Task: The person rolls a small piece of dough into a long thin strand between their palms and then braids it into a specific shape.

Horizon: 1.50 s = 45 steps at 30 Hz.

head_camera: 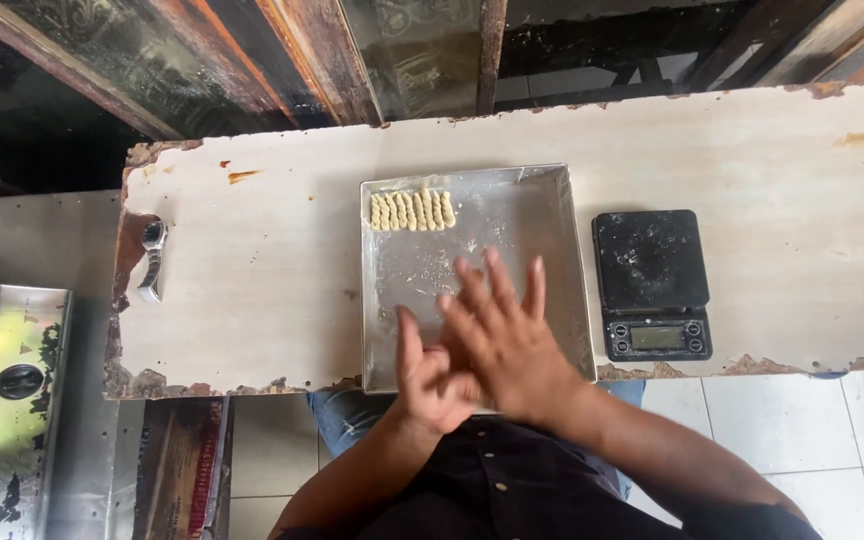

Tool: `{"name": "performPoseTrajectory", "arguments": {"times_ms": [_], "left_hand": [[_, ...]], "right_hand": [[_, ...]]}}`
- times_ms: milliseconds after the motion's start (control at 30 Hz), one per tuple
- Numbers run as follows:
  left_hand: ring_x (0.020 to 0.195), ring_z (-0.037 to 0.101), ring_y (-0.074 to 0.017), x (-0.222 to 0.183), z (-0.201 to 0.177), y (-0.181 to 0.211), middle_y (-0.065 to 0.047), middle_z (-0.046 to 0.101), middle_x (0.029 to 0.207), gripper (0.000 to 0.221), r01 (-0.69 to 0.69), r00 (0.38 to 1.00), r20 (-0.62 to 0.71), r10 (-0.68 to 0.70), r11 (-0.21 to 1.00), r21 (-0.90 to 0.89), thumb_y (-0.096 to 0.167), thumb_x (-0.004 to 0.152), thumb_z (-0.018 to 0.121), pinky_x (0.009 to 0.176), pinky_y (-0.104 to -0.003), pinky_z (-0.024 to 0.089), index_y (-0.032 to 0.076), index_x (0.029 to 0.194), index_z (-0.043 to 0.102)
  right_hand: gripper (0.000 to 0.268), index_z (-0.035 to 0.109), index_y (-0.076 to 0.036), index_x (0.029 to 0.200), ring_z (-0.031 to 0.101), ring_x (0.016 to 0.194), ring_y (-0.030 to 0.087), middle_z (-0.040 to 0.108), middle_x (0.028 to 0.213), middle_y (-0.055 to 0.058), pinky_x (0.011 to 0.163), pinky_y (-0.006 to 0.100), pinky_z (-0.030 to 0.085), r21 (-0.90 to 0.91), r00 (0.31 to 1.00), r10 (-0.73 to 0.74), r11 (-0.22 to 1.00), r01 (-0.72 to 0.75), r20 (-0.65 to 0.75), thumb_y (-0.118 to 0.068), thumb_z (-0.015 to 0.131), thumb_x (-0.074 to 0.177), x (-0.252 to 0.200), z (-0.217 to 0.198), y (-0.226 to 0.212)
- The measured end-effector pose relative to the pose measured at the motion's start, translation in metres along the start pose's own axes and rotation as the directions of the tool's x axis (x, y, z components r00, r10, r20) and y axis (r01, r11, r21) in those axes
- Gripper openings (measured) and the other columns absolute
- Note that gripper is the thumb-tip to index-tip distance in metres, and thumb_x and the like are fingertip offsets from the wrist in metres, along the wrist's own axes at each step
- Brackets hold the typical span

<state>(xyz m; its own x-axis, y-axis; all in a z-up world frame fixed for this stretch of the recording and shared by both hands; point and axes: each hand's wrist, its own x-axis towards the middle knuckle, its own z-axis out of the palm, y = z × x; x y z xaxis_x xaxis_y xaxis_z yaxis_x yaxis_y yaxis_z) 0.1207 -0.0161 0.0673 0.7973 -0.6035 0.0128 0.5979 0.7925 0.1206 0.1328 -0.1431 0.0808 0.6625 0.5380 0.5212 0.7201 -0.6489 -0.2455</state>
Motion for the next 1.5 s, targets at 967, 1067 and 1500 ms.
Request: {"name": "performPoseTrajectory", "arguments": {"times_ms": [967, 1067, 1500], "left_hand": [[0.158, 0.0, -0.0426, 0.013, 0.013, -0.01, -0.019, -0.01, 0.172, 0.096, -0.325, 0.945, 0.149, 0.293, 0.772, 0.546, 0.081, 0.09, 0.013, 0.12, -0.064, -0.005, 0.025, 0.164, -0.009], [0.159, -0.002, -0.0378, 0.001, 0.002, -0.027, -0.012, -0.008, 0.173, 0.085, -0.344, 0.938, 0.217, 0.272, 0.813, 0.469, 0.072, 0.099, 0.023, 0.124, -0.061, -0.005, 0.024, 0.165, -0.001], [0.162, 0.001, -0.0278, -0.01, 0.017, -0.016, -0.005, 0.0, 0.175, 0.084, -0.415, 0.91, 0.201, 0.363, 0.792, 0.448, 0.073, 0.101, 0.021, 0.13, -0.05, 0.005, 0.024, 0.166, 0.004]], "right_hand": [[0.1, 0.009, -0.011, 0.168, 0.008, 0.163, 0.05, 0.015, 0.174, 0.021, 0.13, 0.071, -0.005, 0.215, 0.985, 0.009, 0.976, 0.028, -0.17, -0.082, 0.008, 0.098, -0.021, -0.003, -0.062], [0.095, 0.012, -0.016, 0.168, 0.004, 0.164, 0.047, 0.017, 0.174, 0.021, 0.126, 0.077, -0.011, 0.245, 0.978, 0.017, 0.969, 0.036, -0.21, -0.082, 0.01, 0.1, -0.009, -0.011, -0.054], [0.095, 0.003, -0.016, 0.171, -0.002, 0.164, 0.048, 0.006, 0.176, 0.019, 0.13, 0.075, -0.011, 0.294, 0.962, -0.04, 0.948, 0.122, -0.269, -0.081, 0.006, 0.102, 0.001, -0.011, -0.059]]}}
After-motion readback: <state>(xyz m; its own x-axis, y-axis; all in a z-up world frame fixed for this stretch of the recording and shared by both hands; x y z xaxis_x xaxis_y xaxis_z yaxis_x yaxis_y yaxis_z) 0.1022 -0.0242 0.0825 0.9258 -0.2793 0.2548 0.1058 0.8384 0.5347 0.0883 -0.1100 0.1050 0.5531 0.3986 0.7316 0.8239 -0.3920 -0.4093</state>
